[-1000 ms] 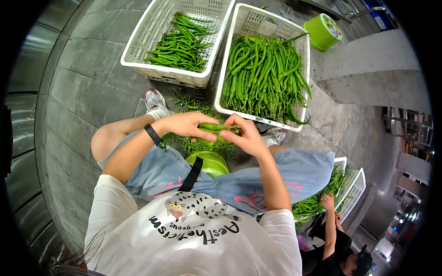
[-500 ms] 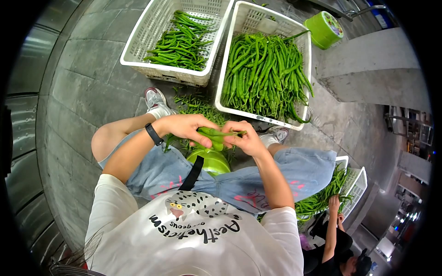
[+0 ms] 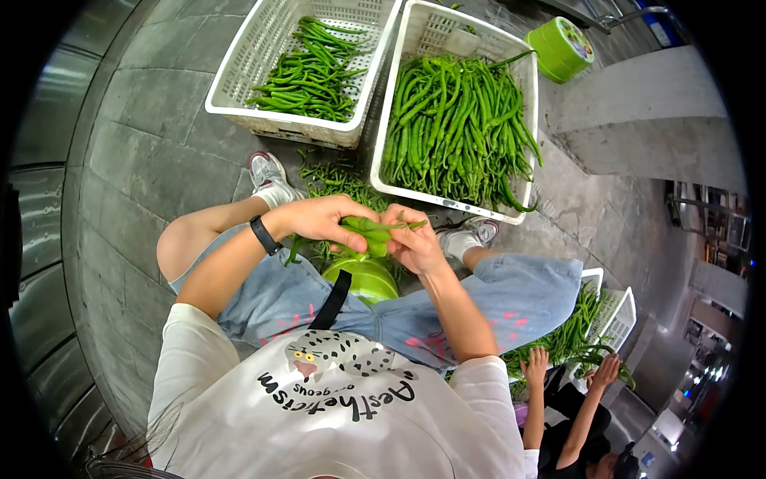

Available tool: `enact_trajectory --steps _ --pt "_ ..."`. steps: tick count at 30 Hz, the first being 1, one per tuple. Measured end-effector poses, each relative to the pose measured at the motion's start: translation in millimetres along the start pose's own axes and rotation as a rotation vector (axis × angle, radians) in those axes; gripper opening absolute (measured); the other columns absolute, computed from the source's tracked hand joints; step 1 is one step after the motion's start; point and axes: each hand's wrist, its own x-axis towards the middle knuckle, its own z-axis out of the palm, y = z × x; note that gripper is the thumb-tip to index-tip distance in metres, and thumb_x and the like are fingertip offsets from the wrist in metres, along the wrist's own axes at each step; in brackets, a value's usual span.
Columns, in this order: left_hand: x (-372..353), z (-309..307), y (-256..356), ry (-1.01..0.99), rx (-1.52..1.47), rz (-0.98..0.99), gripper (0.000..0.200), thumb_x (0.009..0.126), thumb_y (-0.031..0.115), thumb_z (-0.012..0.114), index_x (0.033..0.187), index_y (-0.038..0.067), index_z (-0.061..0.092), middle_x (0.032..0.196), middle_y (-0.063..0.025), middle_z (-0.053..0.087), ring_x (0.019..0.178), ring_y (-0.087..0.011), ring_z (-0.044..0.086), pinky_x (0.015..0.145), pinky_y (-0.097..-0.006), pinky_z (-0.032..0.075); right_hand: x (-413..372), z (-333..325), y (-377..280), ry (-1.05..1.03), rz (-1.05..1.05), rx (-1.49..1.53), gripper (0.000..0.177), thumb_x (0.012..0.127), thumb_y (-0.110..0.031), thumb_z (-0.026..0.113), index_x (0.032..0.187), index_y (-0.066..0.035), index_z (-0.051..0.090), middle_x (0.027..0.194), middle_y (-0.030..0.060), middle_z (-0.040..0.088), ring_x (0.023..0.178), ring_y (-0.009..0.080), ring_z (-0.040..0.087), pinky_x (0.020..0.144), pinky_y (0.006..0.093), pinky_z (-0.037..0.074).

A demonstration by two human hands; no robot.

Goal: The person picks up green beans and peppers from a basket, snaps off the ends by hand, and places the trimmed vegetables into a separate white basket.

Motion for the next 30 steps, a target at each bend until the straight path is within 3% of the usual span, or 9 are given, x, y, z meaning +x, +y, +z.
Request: enact_trajectory --steps 3,6,8,11,14,15,21,24,30 --pt "1.7 -2.0 0.6 0.107 0.209 0.022 0.037 0.082 0.029 0.068 0.111 0.007 0.06 0.077 -0.0045 0.063 0.055 -0.013 0.056 0.048 -0.0246 0.043 4.0 -6.5 5.7 0.091 0.003 0.036 0.013 0.086 -0.014 0.059 0.081 -0.003 0.053 0.073 0.0003 0.049 0.055 0.0049 0.04 0.049 0.0176 0.03" --pt "1.4 -2.5 -2.9 0.322 0.816 0.35 0.033 0.078 0.029 0.07 0.105 0.011 0.063 0.077 -0.007 0.063 0.058 -0.0215 0.059 0.049 -0.0279 0.044 4.4 -6.8 0.6 0.135 0.084 0.001 0.015 0.09 -0.018 0.058 0.081 -0.006 0.054 0.07 -0.0017 0.049 0.054 0.0042 0.041 0.049 0.0177 0.03" --pt "-4.3 5.3 1.1 0.403 0.984 0.323 0.03 0.076 0.029 0.071 0.1 0.013 0.063 0.075 -0.0069 0.061 0.061 -0.0248 0.059 0.05 -0.0305 0.045 4.0 -2.9 -2.7 0.146 0.11 -0.043 0.017 0.09 -0.02 0.058 0.08 -0.007 0.054 0.068 -0.0026 0.049 0.055 0.0035 0.042 0.049 0.0179 0.031" --pt "-10.5 11.2 6.0 0.468 1.212 0.284 0.027 0.073 0.027 0.072 0.094 0.016 0.06 0.071 -0.0052 0.056 0.063 -0.0249 0.06 0.05 -0.0337 0.046 2.3 7.1 -20.5 0.192 0.216 -0.239 0.016 0.09 -0.019 0.059 0.082 -0.005 0.056 0.069 -0.0026 0.053 0.059 0.0033 0.046 0.052 0.0184 0.036" --pt "-11.7 11.6 6.8 0.521 1.445 0.265 0.03 0.068 0.023 0.072 0.093 0.017 0.055 0.07 -0.0031 0.052 0.062 -0.0226 0.06 0.049 -0.0346 0.047 6.1 -11.4 -18.4 0.164 -0.039 -0.872 0.017 0.087 -0.018 0.062 0.086 -0.001 0.059 0.074 -0.0016 0.057 0.064 0.0032 0.049 0.057 0.0191 0.039" --pt "-11.7 11.8 6.9 0.542 1.524 0.263 0.032 0.067 0.022 0.072 0.093 0.017 0.054 0.069 -0.0024 0.051 0.062 -0.0218 0.06 0.049 -0.0345 0.047 5.1 -8.5 -23.8 0.165 -0.035 -0.919 0.016 0.086 -0.016 0.062 0.091 0.0 0.06 0.076 -0.0006 0.06 0.066 0.0041 0.049 0.06 0.02 0.039" --pt "-8.8 18.3 -2.5 0.601 1.728 0.302 0.026 0.069 0.017 0.06 0.094 0.018 0.052 0.071 -0.0004 0.05 0.062 -0.016 0.058 0.049 -0.0297 0.046 6.6 -7.0 -39.7 0.025 0.004 -1.064 0.014 0.079 -0.011 0.063 0.087 0.0 0.058 0.074 0.0015 0.061 0.063 0.0051 0.048 0.058 0.0212 0.04" --pt "-8.4 19.7 -5.1 0.591 1.878 0.309 0.023 0.071 0.018 0.056 0.093 0.017 0.052 0.07 0.0003 0.048 0.06 -0.014 0.055 0.051 -0.0269 0.044 9.8 -0.4 -36.0 0.12 0.08 -1.085 0.016 0.073 -0.01 0.064 0.083 0.0 0.055 0.072 0.0043 0.061 0.061 0.0064 0.048 0.057 0.022 0.041" --pt "-7.6 23.7 -5.6 0.625 1.94 0.293 0.022 0.071 0.018 0.057 0.092 0.015 0.052 0.069 0.0004 0.045 0.061 -0.0137 0.052 0.051 -0.026 0.04 12.4 12.5 -39.2 0.144 0.034 -1.259 0.019 0.07 -0.011 0.065 0.078 0.0 0.052 0.071 0.0094 0.06 0.057 0.0149 0.05 0.056 0.0281 0.043"
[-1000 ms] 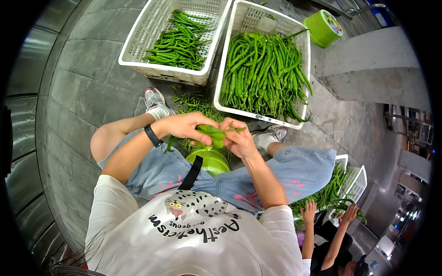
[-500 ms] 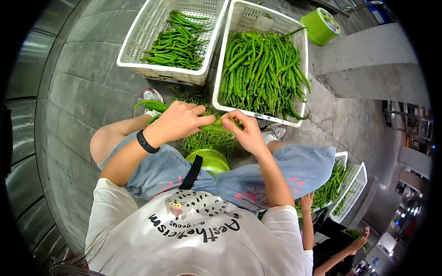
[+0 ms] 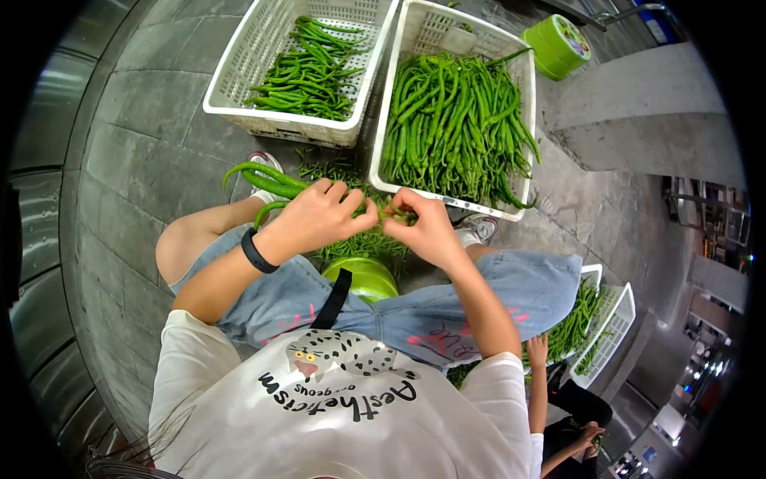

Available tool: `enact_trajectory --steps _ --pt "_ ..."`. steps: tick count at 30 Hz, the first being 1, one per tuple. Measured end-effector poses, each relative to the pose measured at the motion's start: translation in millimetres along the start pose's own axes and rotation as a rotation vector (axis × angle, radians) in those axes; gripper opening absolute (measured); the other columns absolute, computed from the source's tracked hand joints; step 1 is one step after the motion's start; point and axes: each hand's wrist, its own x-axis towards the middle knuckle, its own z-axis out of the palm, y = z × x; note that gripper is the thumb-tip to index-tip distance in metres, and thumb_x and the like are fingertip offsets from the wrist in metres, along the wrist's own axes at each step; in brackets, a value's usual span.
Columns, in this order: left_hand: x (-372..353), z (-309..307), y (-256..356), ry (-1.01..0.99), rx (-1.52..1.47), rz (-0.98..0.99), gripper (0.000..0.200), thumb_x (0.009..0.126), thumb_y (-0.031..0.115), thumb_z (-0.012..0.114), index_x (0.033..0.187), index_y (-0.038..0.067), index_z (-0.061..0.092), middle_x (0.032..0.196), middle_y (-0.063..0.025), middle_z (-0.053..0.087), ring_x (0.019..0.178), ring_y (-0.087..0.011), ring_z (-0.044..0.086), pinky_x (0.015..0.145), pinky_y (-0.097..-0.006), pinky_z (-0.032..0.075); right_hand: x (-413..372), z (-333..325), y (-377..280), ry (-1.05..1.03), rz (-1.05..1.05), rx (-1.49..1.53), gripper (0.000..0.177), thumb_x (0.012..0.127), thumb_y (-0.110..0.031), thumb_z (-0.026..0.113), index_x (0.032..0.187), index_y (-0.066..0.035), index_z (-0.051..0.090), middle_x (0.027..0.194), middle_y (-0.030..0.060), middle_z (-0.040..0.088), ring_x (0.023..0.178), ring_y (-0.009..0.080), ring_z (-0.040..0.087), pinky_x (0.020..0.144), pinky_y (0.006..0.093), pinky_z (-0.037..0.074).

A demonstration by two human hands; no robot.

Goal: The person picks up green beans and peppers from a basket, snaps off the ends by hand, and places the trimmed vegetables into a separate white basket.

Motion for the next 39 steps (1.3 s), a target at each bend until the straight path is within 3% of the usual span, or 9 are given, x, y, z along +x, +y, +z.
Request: enact_trajectory --steps 9,18,24,26,30,31,34,36,39 --pt "-0.6 5.4 2.6 0.003 0.025 0.006 0.022 0.071 0.018 0.057 0.091 0.013 0.052 0.07 -0.0005 0.046 0.061 -0.0136 0.052 0.051 -0.0261 0.04 1.5 10.2 -3.7 0.086 -0.043 -0.083 0.02 0.07 -0.011 0.067 0.077 0.001 0.051 0.065 0.0107 0.055 0.057 0.0194 0.052 0.056 0.0287 0.043" --pt "1.2 7.7 -4.4 0.055 -0.111 -0.021 0.02 0.072 0.018 0.056 0.092 0.017 0.053 0.07 0.0008 0.047 0.061 -0.014 0.053 0.052 -0.0264 0.043 -0.7 6.7 22.7 0.113 -0.063 0.292 0.02 0.07 -0.001 0.063 0.07 -0.001 0.043 0.068 0.0051 0.062 0.066 0.0076 0.053 0.063 0.0245 0.043" --pt "2.3 13.4 -15.8 0.044 -0.406 -0.102 0.034 0.064 0.021 0.069 0.095 0.017 0.058 0.071 -0.0005 0.05 0.064 -0.0157 0.059 0.052 -0.0299 0.046 0.1 -9.1 23.3 -0.012 0.07 0.621 0.012 0.081 0.002 0.056 0.082 -0.003 0.045 0.086 0.0052 0.06 0.078 0.0098 0.056 0.067 0.0215 0.044" --pt "5.2 14.2 -17.6 -0.015 -0.755 -0.277 0.03 0.071 0.023 0.073 0.096 0.013 0.06 0.07 -0.0037 0.056 0.06 -0.0151 0.058 0.051 -0.0278 0.044 0.7 -15.4 32.8 -0.002 0.199 0.771 0.012 0.082 0.001 0.057 0.081 -0.003 0.046 0.083 0.0039 0.06 0.077 0.0102 0.057 0.07 0.0221 0.045" --pt "11.0 12.4 -26.4 -0.227 -1.495 -0.635 0.025 0.083 0.024 0.067 0.098 0.006 0.06 0.065 -0.0022 0.058 0.05 -0.0073 0.05 0.047 -0.0232 0.041 -9.9 -9.3 26.3 -0.243 0.028 0.249 0.034 0.078 -0.018 0.069 0.105 -0.003 0.055 0.119 0.0119 0.05 0.104 0.0165 0.053 0.077 0.0263 0.047" --pt "11.5 12.3 -26.6 -0.237 -1.553 -0.668 0.025 0.083 0.024 0.067 0.097 0.005 0.059 0.064 -0.0011 0.056 0.05 -0.0066 0.05 0.047 -0.0232 0.041 -12.2 -11.5 10.3 -0.299 0.044 0.018 0.058 0.07 -0.027 0.076 0.118 -0.005 0.053 0.135 0.0129 0.037 0.117 0.0221 0.045 0.083 0.033 0.047" --pt "12.7 12.9 -26.4 -0.288 -1.57 -0.659 0.028 0.083 0.027 0.068 0.096 0.004 0.058 0.062 -0.0007 0.053 0.05 -0.0071 0.05 0.047 -0.0241 0.04 -15.9 -1.9 10.4 -0.008 -0.121 -0.119 0.068 0.067 -0.03 0.079 0.123 -0.005 0.049 0.131 0.01 0.043 0.119 0.0237 0.044 0.09 0.0368 0.045" --pt "11.1 16.9 -26.2 -0.335 -1.45 -0.591 0.031 0.082 0.029 0.069 0.096 0.004 0.058 0.063 -0.0026 0.054 0.05 -0.0096 0.051 0.048 -0.0259 0.041 -11.5 -4.7 4.4 0.094 -0.026 0.268 0.064 0.071 -0.023 0.077 0.125 -0.005 0.047 0.124 0.0093 0.046 0.113 0.0202 0.047 0.087 0.0316 0.045" --pt "9.0 25.0 -21.9 -0.254 -1.239 -0.389 0.036 0.08 0.032 0.069 0.096 0.003 0.057 0.068 -0.0077 0.057 0.054 -0.0174 0.054 0.054 -0.0294 0.043 0.9 -15.2 -3.5 -0.022 -0.066 0.438 0.028 0.081 -0.008 0.068 0.106 -0.002 0.059 0.107 0.0048 0.054 0.09 0.01 0.053 0.073 0.0223 0.046"
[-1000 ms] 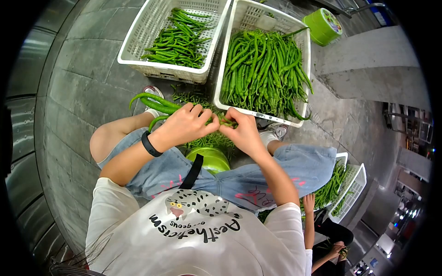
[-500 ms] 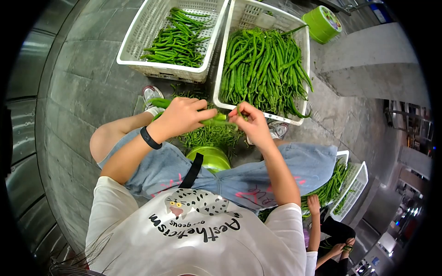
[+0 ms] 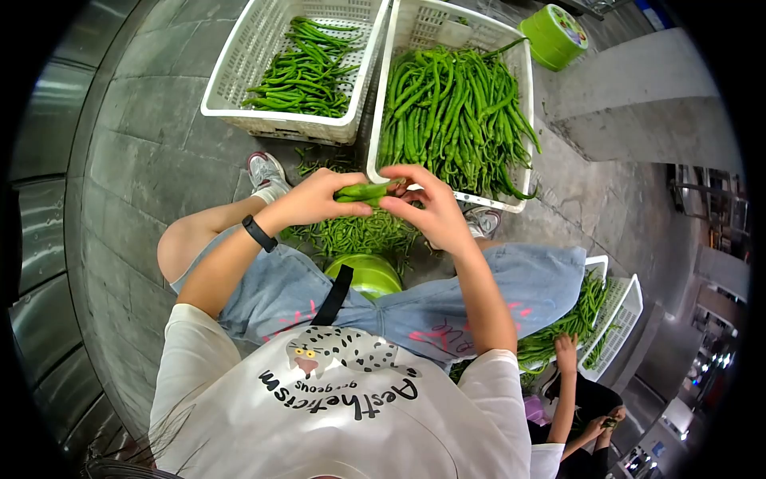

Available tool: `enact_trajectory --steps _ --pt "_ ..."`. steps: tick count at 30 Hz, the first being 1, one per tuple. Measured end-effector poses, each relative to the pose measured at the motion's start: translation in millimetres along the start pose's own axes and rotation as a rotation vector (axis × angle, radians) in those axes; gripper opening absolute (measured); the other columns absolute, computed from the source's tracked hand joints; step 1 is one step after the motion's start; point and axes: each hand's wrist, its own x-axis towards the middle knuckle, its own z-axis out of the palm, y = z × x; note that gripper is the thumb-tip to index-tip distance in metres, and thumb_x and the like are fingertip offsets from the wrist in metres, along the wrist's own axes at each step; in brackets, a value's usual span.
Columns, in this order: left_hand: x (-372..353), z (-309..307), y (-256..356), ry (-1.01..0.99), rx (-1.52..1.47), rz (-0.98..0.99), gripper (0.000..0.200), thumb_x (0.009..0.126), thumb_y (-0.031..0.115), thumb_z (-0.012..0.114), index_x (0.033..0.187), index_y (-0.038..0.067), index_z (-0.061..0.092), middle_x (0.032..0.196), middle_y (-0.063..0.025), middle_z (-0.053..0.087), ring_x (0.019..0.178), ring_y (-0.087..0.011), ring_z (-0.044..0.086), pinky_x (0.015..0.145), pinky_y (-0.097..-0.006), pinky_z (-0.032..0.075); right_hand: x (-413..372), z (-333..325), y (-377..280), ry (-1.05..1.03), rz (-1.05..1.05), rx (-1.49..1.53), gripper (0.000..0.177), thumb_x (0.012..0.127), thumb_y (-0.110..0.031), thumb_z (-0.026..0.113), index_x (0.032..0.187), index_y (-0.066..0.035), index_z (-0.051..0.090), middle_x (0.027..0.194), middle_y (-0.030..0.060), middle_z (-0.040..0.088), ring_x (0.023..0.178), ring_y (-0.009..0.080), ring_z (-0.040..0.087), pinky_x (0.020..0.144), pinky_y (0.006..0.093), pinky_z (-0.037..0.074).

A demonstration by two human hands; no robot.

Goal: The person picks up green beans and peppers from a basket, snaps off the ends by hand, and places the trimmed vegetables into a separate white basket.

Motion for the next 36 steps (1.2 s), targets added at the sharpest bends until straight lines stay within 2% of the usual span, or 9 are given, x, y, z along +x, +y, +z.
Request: enact_trajectory --steps 5,8,12,16,24,28,31,33,36 --pt "-1.9 6.4 5.2 -0.015 -0.039 -0.002 0.043 0.082 0.033 0.067 0.109 0.005 0.05 0.08 -0.014 0.063 0.071 -0.0284 0.063 0.064 -0.0343 0.046 10.3 -9.3 1.6 0.087 0.059 0.069 0.008 0.084 -0.006 0.064 0.09 -0.001 0.062 0.082 0.0007 0.063 0.075 0.0066 0.056 0.069 0.0195 0.045" --pt "-1.8 2.8 13.6 -0.007 -0.016 -0.057 0.05 0.084 0.032 0.064 0.124 0.009 0.043 0.088 -0.0156 0.064 0.076 -0.0326 0.063 0.066 -0.0377 0.047 10.9 -24.6 4.6 0.083 0.048 0.09 0.011 0.083 -0.006 0.065 0.093 -0.001 0.062 0.085 0.0011 0.063 0.076 0.0064 0.056 0.071 0.0196 0.045" --pt "-3.2 5.2 16.2 -0.06 0.028 0.086 0.045 0.088 0.032 0.057 0.124 0.008 0.045 0.085 -0.0186 0.063 0.071 -0.0337 0.062 0.064 -0.039 0.046 6.8 -10.9 4.0 -0.053 0.111 0.223 0.018 0.08 -0.008 0.069 0.097 -0.002 0.063 0.086 -0.0001 0.062 0.074 0.0055 0.055 0.065 0.0178 0.044" --pt "-8.9 3.6 17.2 -0.112 -0.106 0.085 0.041 0.09 0.03 0.055 0.123 0.006 0.047 0.081 -0.0197 0.061 0.066 -0.0338 0.059 0.062 -0.04 0.045 6.0 -6.1 12.2 -0.067 0.063 0.197 0.01 0.081 -0.008 0.067 0.087 -0.001 0.064 0.081 0.0015 0.061 0.068 0.0062 0.054 0.059 0.0186 0.042" --pt "-13.2 -0.2 25.9 -0.441 -0.38 -0.079 0.045 0.092 0.032 0.054 0.129 0.007 0.046 0.078 -0.0076 0.06 0.047 -0.0116 0.052 0.047 -0.0244 0.046 5.7 -3.8 28.1 -0.335 -0.017 0.541 0.015 0.082 -0.012 0.066 0.083 0.002 0.063 0.077 0.0073 0.059 0.065 0.0114 0.05 0.056 0.0222 0.04" --pt "-8.6 8.1 13.7 -0.418 -0.947 -0.08 0.042 0.093 0.035 0.051 0.12 0.003 0.046 0.079 -0.0061 0.054 0.043 -0.0088 0.045 0.041 -0.02 0.038 12.5 -0.3 29.2 -0.246 -0.043 0.904 0.016 0.085 -0.015 0.062 0.082 0.001 0.06 0.072 0.0041 0.052 0.059 0.0108 0.039 0.051 0.0224 0.031" --pt "-7.7 -5.2 6.2 -0.144 -1.132 0.003 0.053 0.093 0.053 0.039 0.114 0.006 0.047 0.074 -0.002 0.051 0.045 -0.0061 0.044 0.042 -0.0198 0.035 19.3 -9.2 36.7 -0.046 -0.094 1.148 0.011 0.085 -0.011 0.06 0.09 -0.001 0.058 0.076 0.0042 0.053 0.063 0.0113 0.04 0.055 0.0235 0.033" --pt "-5.5 -12.2 3.1 0.153 -1.438 -0.049 0.06 0.089 0.06 0.035 0.116 0.007 0.045 0.072 0.0022 0.045 0.049 -0.0049 0.039 0.047 -0.0198 0.033 11.0 -10.5 37.5 0.13 0.009 0.903 0.009 0.084 -0.007 0.06 0.09 -0.001 0.059 0.079 0.0051 0.055 0.068 0.0123 0.046 0.06 0.0246 0.038" --pt "-2.7 -34.7 -11.5 0.461 -1.49 0.01 0.04 0.091 0.041 0.051 0.113 0.008 0.046 0.074 0.0021 0.045 0.054 -0.0054 0.038 0.052 -0.0201 0.033 3.0 -4.6 45.0 0.016 0.227 0.311 0.016 0.077 -0.002 0.066 0.093 -0.004 0.062 0.093 0.0021 0.059 0.087 0.0108 0.054 0.073 0.0234 0.043"
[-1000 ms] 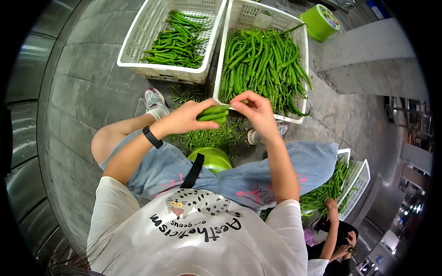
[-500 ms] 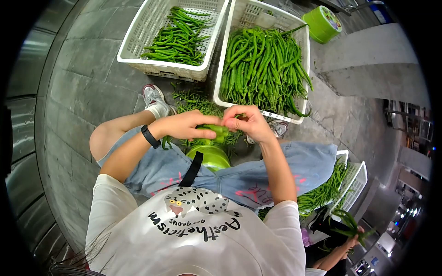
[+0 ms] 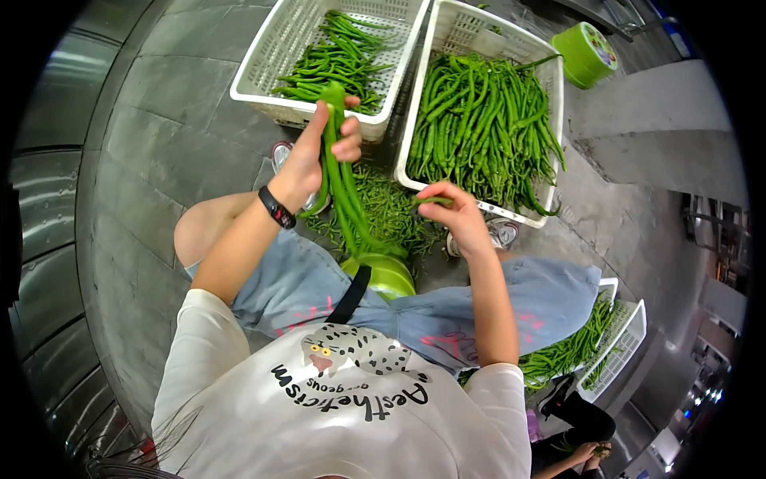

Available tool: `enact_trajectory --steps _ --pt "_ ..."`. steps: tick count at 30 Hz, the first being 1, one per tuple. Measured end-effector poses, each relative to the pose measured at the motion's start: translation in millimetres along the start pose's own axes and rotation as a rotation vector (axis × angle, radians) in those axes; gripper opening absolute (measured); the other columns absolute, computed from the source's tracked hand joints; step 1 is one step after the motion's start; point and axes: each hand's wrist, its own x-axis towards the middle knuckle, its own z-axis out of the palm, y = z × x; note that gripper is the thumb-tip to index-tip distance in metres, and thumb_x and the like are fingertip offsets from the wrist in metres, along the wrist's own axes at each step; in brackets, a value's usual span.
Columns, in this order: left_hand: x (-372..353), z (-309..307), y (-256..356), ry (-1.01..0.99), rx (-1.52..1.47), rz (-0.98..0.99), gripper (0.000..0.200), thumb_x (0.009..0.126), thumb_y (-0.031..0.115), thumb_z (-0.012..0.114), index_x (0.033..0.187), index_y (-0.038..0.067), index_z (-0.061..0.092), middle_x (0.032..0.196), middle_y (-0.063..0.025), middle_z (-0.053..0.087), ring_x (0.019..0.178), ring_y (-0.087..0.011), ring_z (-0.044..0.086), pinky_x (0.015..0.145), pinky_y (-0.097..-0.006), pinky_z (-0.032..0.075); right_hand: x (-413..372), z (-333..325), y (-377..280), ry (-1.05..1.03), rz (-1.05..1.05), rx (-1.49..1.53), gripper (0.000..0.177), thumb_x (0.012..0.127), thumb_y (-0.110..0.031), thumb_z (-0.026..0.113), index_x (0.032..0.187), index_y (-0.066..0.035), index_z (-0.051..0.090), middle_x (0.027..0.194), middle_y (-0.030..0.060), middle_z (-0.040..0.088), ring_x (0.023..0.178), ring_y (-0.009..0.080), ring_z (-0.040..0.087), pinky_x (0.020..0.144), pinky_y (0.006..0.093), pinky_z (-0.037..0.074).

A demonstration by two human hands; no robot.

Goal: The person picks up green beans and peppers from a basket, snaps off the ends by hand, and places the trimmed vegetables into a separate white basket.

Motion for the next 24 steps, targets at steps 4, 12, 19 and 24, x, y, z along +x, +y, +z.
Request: enact_trajectory --steps 4,12,19,24 --pt "7.7 -4.3 20.9 0.185 -0.06 0.135 0.019 0.085 0.005 0.057 0.102 0.005 0.049 0.074 0.0001 0.045 0.055 -0.0072 0.039 0.052 -0.0222 0.035 -0.8 12.5 15.2 -0.129 -0.002 -0.435 0.022 0.079 -0.007 0.066 0.1 -0.005 0.063 0.096 -0.0009 0.059 0.093 0.0107 0.054 0.076 0.0241 0.044" --pt "6.9 -9.0 33.8 0.223 -0.189 0.205 0.011 0.083 0.004 0.053 0.093 0.004 0.048 0.073 -0.0018 0.045 0.054 -0.0086 0.039 0.051 -0.0235 0.036 -5.4 34.1 10.3 -0.205 0.168 0.218 0.023 0.093 -0.017 0.05 0.106 0.001 0.058 0.108 0.0123 0.062 0.099 0.0192 0.06 0.083 0.0302 0.05" --pt "5.3 -11.2 26.6 0.377 -0.1 0.205 0.009 0.083 0.004 0.054 0.087 0.004 0.046 0.074 -0.0026 0.046 0.055 -0.0098 0.041 0.052 -0.0248 0.037 -4.7 80.2 14.4 -0.102 0.114 0.364 0.02 0.092 -0.016 0.053 0.102 0.001 0.056 0.091 0.0097 0.062 0.082 0.0146 0.06 0.072 0.0295 0.049" --pt "5.9 -15.6 25.0 0.425 -0.042 0.283 0.01 0.083 0.004 0.054 0.087 0.005 0.045 0.075 -0.0029 0.046 0.056 -0.0106 0.043 0.052 -0.026 0.038 -1.4 84.6 13.3 0.133 -0.077 0.038 0.014 0.087 -0.01 0.058 0.098 -0.001 0.057 0.075 0.0023 0.056 0.06 0.0099 0.053 0.062 0.0232 0.043"
